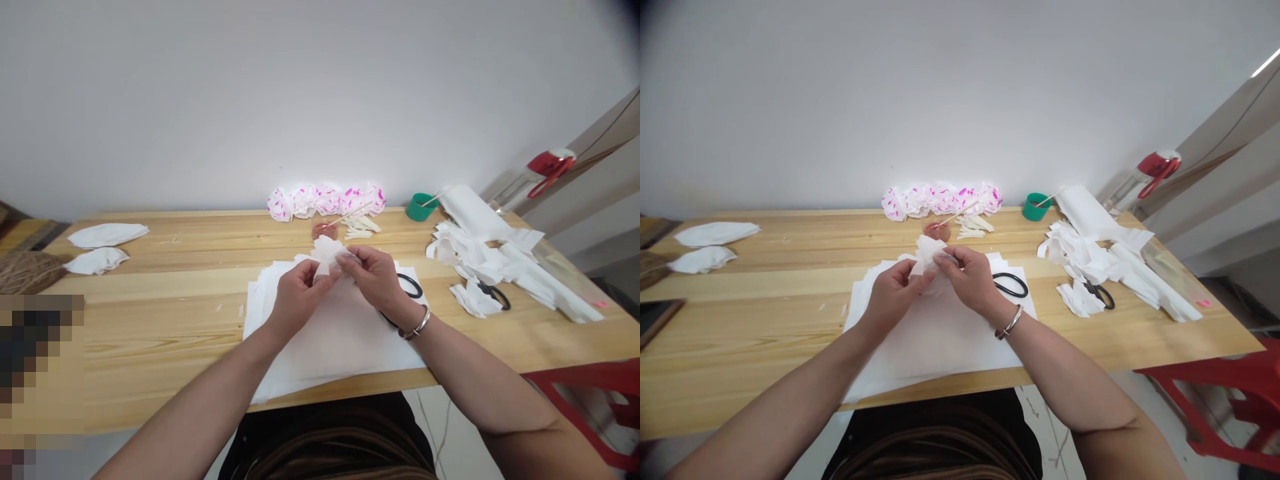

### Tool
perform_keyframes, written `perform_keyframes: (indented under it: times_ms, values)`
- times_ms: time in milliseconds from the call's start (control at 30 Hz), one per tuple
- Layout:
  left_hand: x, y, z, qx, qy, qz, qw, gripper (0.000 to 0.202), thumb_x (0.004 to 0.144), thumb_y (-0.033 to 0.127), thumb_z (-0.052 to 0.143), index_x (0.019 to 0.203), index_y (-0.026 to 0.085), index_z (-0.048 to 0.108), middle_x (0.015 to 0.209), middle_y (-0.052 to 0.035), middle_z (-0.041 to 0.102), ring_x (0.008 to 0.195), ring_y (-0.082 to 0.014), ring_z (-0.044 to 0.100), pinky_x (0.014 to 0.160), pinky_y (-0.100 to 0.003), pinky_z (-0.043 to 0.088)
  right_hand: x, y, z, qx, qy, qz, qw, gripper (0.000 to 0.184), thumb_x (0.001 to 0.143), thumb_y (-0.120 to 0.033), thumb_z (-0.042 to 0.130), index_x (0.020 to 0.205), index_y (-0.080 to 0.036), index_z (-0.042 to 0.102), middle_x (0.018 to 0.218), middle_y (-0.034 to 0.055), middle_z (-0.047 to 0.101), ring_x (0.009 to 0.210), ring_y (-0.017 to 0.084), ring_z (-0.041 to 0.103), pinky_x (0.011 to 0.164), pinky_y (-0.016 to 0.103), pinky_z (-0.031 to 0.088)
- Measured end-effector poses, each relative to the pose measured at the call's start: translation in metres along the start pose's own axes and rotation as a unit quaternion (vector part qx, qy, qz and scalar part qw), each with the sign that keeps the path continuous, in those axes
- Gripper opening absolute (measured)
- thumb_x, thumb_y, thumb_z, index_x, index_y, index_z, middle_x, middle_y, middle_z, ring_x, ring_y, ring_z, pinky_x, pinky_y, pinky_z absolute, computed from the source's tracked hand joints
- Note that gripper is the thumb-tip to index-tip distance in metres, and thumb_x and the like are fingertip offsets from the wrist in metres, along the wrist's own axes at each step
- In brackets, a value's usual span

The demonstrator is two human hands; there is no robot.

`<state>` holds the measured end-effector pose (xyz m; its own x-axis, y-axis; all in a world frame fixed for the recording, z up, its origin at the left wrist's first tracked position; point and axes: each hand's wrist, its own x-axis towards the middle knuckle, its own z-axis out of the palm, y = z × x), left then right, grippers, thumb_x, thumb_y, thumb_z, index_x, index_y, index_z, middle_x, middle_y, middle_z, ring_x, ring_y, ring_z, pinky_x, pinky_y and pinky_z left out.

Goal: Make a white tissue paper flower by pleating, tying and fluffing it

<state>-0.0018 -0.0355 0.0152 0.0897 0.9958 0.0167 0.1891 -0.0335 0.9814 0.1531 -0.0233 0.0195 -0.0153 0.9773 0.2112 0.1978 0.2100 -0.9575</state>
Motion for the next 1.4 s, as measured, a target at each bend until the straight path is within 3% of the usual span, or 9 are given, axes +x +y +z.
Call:
perform_keyframes:
  times_ms: [133, 400, 533, 800, 967, 1100, 1400]
  values:
    - [0.000, 0.000, 0.000, 0.047, 0.012, 0.013, 0.999, 0.027, 0.077, 0.042, 0.061, 0.066, 0.018, 0.059, 0.054, 0.0048, 0.050, 0.052, -0.0099, 0.042, 0.049, -0.022, 0.032, 0.000, 0.001, -0.001, 0.007, -0.022, 0.000, 1.000, 0.023, 0.078, -0.040, 0.061, 0.078, -0.017, 0.062, 0.067, 0.0000, 0.057, 0.062, 0.011, 0.048, 0.057, 0.024, 0.040]
    - [0.005, -0.003, -0.004, -0.029, 0.049, -0.002, 0.998, 0.025, 0.075, 0.041, 0.063, 0.069, 0.017, 0.061, 0.057, 0.0042, 0.054, 0.056, -0.0104, 0.048, 0.055, -0.022, 0.041, -0.002, 0.002, -0.001, -0.044, -0.083, -0.020, 0.995, 0.031, 0.075, -0.033, 0.064, 0.101, -0.018, 0.056, 0.075, -0.0004, 0.059, 0.063, 0.010, 0.051, 0.060, 0.025, 0.042]
    - [0.008, -0.008, -0.005, -0.085, 0.053, -0.011, 0.995, 0.026, 0.073, 0.042, 0.065, 0.072, 0.016, 0.063, 0.059, 0.0029, 0.057, 0.056, -0.0112, 0.051, 0.056, -0.023, 0.044, 0.003, 0.010, -0.002, -0.026, -0.058, -0.017, 0.998, 0.027, 0.079, -0.031, 0.058, 0.103, -0.018, 0.054, 0.070, -0.0020, 0.056, 0.061, 0.010, 0.050, 0.060, 0.025, 0.042]
    - [0.007, -0.007, -0.005, -0.118, 0.049, -0.028, 0.991, 0.026, 0.073, 0.040, 0.065, 0.080, 0.015, 0.066, 0.065, 0.0017, 0.058, 0.061, -0.0126, 0.053, 0.057, -0.025, 0.044, 0.009, 0.013, -0.007, -0.016, -0.012, -0.023, 1.000, 0.026, 0.080, -0.038, 0.058, 0.098, -0.019, 0.056, 0.077, 0.0004, 0.060, 0.068, 0.012, 0.054, 0.065, 0.027, 0.044]
    - [0.002, 0.000, -0.002, -0.017, 0.016, 0.006, 1.000, 0.021, 0.075, 0.035, 0.061, 0.065, 0.017, 0.057, 0.057, 0.0047, 0.047, 0.055, -0.0094, 0.041, 0.052, -0.022, 0.034, 0.004, 0.000, -0.008, -0.099, -0.010, -0.110, 0.989, 0.022, 0.076, -0.041, 0.065, 0.079, -0.020, 0.058, 0.075, 0.0000, 0.056, 0.071, 0.012, 0.049, 0.067, 0.027, 0.041]
    - [-0.002, 0.003, 0.000, 0.030, -0.031, 0.027, 0.999, 0.025, 0.075, 0.031, 0.060, 0.057, 0.018, 0.048, 0.053, 0.0059, 0.037, 0.053, -0.0087, 0.033, 0.049, -0.022, 0.028, 0.003, -0.001, -0.006, -0.108, -0.003, -0.155, 0.982, 0.027, 0.079, -0.032, 0.062, 0.061, -0.019, 0.046, 0.066, -0.0018, 0.045, 0.066, 0.012, 0.042, 0.062, 0.026, 0.037]
    - [-0.002, 0.002, -0.001, 0.020, -0.076, 0.012, 0.997, 0.024, 0.074, 0.036, 0.061, 0.059, 0.018, 0.053, 0.054, 0.0047, 0.043, 0.053, -0.0097, 0.037, 0.051, -0.023, 0.028, 0.006, 0.002, -0.007, -0.107, 0.025, -0.082, 0.991, 0.031, 0.081, -0.034, 0.057, 0.057, -0.018, 0.045, 0.058, -0.0036, 0.041, 0.059, 0.010, 0.037, 0.057, 0.025, 0.033]
